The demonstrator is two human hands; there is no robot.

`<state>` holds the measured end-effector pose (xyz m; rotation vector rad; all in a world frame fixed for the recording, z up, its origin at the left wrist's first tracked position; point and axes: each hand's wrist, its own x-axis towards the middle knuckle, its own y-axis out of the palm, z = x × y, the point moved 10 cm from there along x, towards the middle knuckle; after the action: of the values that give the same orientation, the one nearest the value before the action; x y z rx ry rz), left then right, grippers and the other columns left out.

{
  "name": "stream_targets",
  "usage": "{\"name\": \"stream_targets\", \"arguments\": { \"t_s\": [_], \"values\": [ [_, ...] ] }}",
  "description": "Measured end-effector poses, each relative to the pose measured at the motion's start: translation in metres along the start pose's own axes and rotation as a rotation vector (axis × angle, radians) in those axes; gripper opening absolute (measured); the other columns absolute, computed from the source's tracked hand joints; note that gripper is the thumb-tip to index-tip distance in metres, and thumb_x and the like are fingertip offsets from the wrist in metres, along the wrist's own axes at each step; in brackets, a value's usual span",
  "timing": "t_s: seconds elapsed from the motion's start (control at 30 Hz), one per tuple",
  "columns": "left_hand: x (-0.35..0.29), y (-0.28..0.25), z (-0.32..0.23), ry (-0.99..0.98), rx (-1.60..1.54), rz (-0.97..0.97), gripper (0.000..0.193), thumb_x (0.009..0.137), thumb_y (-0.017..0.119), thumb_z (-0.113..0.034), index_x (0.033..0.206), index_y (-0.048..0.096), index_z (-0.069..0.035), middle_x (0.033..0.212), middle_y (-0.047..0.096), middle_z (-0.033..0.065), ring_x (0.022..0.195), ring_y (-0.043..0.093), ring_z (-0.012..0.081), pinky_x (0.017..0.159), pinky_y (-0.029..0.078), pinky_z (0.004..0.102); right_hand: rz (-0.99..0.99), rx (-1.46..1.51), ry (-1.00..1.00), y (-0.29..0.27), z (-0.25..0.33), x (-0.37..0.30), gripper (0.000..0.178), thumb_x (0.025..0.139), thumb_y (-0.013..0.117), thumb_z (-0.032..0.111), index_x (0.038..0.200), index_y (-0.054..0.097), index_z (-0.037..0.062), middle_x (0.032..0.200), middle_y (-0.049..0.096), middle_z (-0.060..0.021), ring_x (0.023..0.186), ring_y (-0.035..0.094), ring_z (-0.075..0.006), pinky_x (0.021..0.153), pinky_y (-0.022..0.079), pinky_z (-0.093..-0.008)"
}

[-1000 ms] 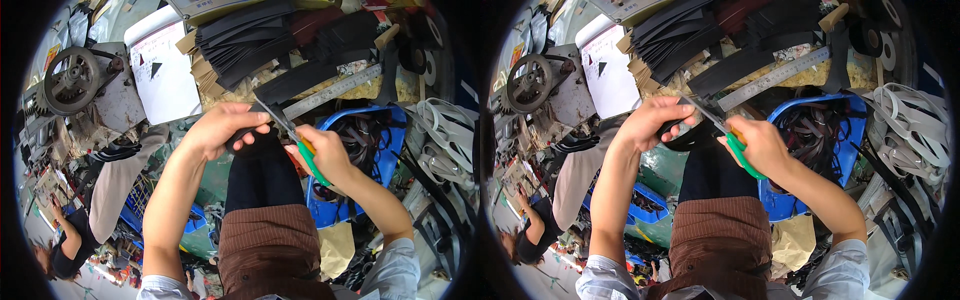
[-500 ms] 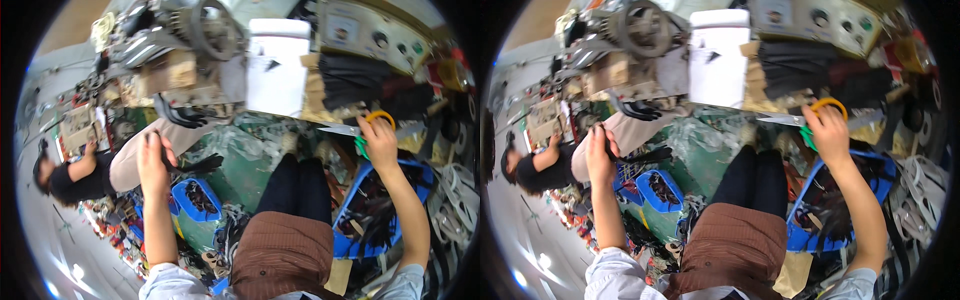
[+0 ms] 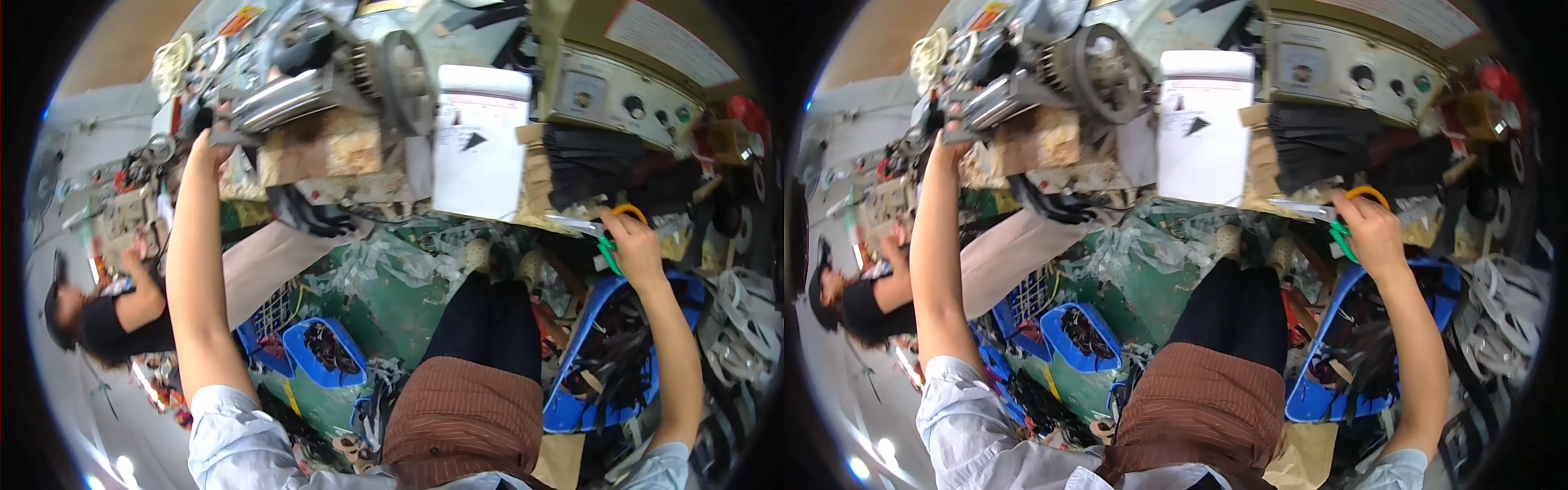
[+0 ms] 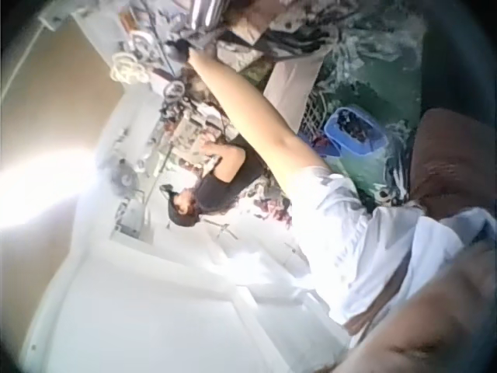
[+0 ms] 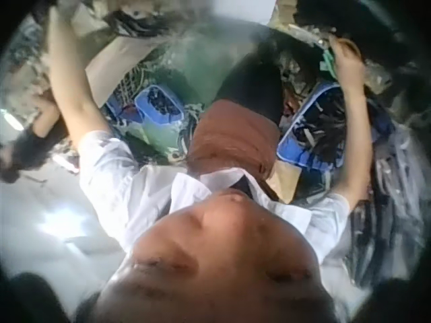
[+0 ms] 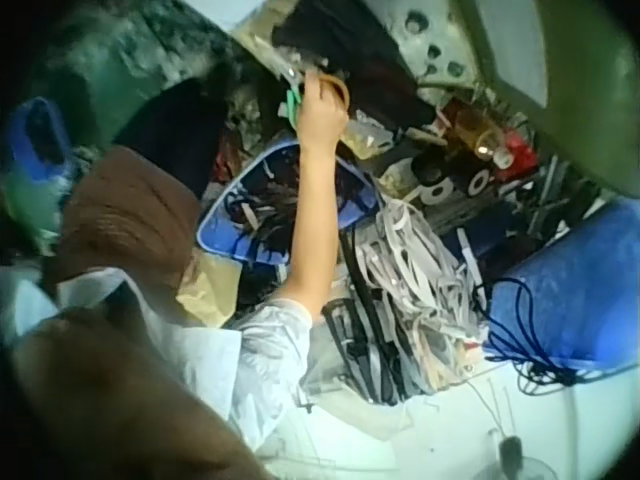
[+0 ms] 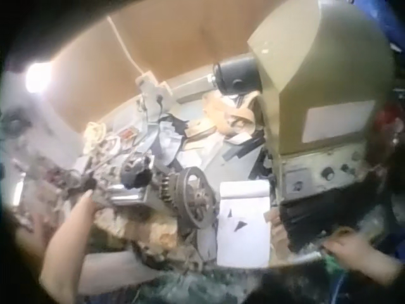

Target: The person uses green-handled scissors to cut a long black strip of material into smaller segments, repeatedly measuring against a metal ruler. After cutting, the person gathers the pieces, ties them with a rubber band, and places them into a blue bin. The person then handles a grey plastic object and a black strap.

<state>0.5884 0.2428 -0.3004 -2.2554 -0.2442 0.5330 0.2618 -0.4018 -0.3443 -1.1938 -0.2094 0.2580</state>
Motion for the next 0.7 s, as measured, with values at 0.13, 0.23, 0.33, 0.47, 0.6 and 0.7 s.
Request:
{"name": "stream_targets", "arguments": {
  "t_s": [0.13,0.23,0.33,0.47,0.6,0.7],
  "values": [
    [0.033,0.016,-0.001,0.186,0.249,0.047,0.025,0.094,0.051,-0.016,0.114,0.055,-0.001,0.101,0.060,0.0083,0.085,0.055,0.0162,0.077,0.045,0.0292,-0.165,-0.034,0.012,-0.008,-0.005,-0.004,0.040,0.068,0.065,0.007,0.107,0.064,0.0142,0.076,0.062,-0.0065,0.068,0.063,-0.0249,0.061,0.051,-0.0357],
    [0.042,0.030,0.012,0.240,0.246,0.089,0.028,0.094,0.050,-0.014,0.118,0.053,-0.001,0.107,0.059,0.0085,0.093,0.054,0.0170,0.083,0.043,0.0299,-0.298,-0.025,0.061,-0.046,0.008,-0.017,0.046,0.063,0.066,0.003,0.108,0.064,0.0116,0.080,0.062,-0.0067,0.069,0.063,-0.0239,0.060,0.050,-0.0356],
    [0.033,0.029,0.021,0.296,0.195,0.113,0.032,0.094,0.050,-0.013,0.123,0.052,0.000,0.113,0.058,0.0088,0.100,0.053,0.0178,0.089,0.042,0.0306,-0.430,0.185,0.246,-0.093,0.013,-0.063,0.054,0.058,0.064,-0.011,0.110,0.063,0.0045,0.095,0.066,-0.0135,0.078,0.065,-0.0265,0.068,0.052,-0.0327],
    [-0.012,0.024,0.009,0.510,0.029,0.188,0.036,0.094,0.049,-0.011,0.128,0.049,0.001,0.121,0.057,0.0091,0.110,0.052,0.0188,0.097,0.040,0.0315,-0.542,0.412,0.858,-0.084,-0.012,-0.183,0.045,0.069,0.062,-0.010,0.112,0.059,0.0013,0.090,0.066,-0.0160,0.081,0.066,-0.0228,0.068,0.050,-0.0313],
    [-0.047,-0.006,0.041,0.345,-0.148,-0.093,0.039,0.094,0.048,-0.010,0.130,0.047,0.003,0.124,0.056,0.0131,0.115,0.051,0.0213,0.100,0.039,0.0332,-0.209,0.244,1.220,-0.016,-0.035,-0.305,0.043,0.072,0.061,-0.007,0.114,0.056,0.0040,0.085,0.063,-0.0208,0.077,0.066,-0.0338,0.067,0.050,-0.0364],
    [-0.132,0.019,0.043,0.422,0.227,-0.265,0.051,0.096,0.047,-0.015,0.137,0.030,0.009,0.130,0.047,0.0228,0.122,0.045,0.0292,0.105,0.031,0.0363,-0.140,-0.005,1.165,0.030,-0.044,-0.376,0.048,0.072,0.065,-0.005,0.118,0.055,0.0056,0.092,0.064,-0.0203,0.084,0.064,-0.0383,0.073,0.050,-0.0377]
  ]
}}
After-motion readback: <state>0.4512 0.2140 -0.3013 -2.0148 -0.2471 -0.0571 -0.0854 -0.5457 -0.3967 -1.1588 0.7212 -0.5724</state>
